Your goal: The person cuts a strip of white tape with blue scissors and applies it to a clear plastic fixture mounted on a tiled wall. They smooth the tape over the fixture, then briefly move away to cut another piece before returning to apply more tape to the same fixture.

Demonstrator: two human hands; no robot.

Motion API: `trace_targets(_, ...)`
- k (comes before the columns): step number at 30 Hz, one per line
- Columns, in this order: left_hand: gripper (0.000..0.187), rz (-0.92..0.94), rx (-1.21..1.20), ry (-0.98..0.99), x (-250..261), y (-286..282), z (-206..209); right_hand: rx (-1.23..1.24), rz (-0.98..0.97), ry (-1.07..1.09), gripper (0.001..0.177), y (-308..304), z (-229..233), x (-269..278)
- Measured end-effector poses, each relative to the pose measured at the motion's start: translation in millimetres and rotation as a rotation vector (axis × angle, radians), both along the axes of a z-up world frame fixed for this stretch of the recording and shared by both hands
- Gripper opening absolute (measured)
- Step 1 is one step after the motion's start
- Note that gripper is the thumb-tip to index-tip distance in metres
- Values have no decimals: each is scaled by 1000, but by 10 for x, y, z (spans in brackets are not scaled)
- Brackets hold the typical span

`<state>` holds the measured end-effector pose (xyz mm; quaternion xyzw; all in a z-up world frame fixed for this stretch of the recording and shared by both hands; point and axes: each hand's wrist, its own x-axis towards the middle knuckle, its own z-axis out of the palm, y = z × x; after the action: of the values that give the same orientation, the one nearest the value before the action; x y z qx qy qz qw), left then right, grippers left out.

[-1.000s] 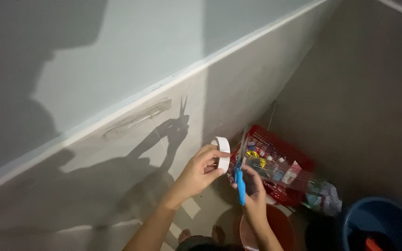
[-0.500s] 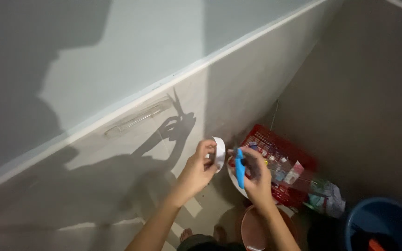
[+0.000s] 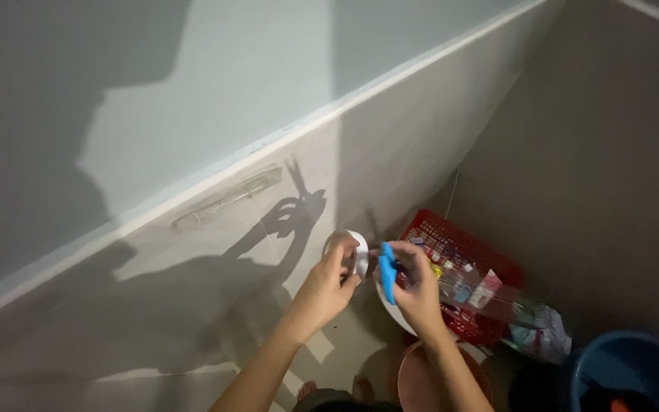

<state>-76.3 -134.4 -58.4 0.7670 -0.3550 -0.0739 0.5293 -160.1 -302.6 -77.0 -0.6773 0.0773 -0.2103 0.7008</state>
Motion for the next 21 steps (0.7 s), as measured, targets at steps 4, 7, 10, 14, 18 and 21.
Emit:
trace_targets(4,58,1,266,18,29,-7,-66,-208,-23,-53,42,24,-83,42)
trace_targets(7,51,26,130,81,-9,2,-15,-200,-15,-39,38,14,-103,49)
trace_targets(10,49,29,86,41,0,10,-28,-184,-28,-67,41,15,-85,56)
trace_targets(14,51,20,57,58,8,10,-40,-226,-118,-17,45,59,-131,91)
trace_targets(18,54,79,65,93,4,34,-40,-332,-185,40,46,111,-165,145)
trace_targets(21,48,91,229,222,13,83,49,-375,-161,43,44,143,-176,218)
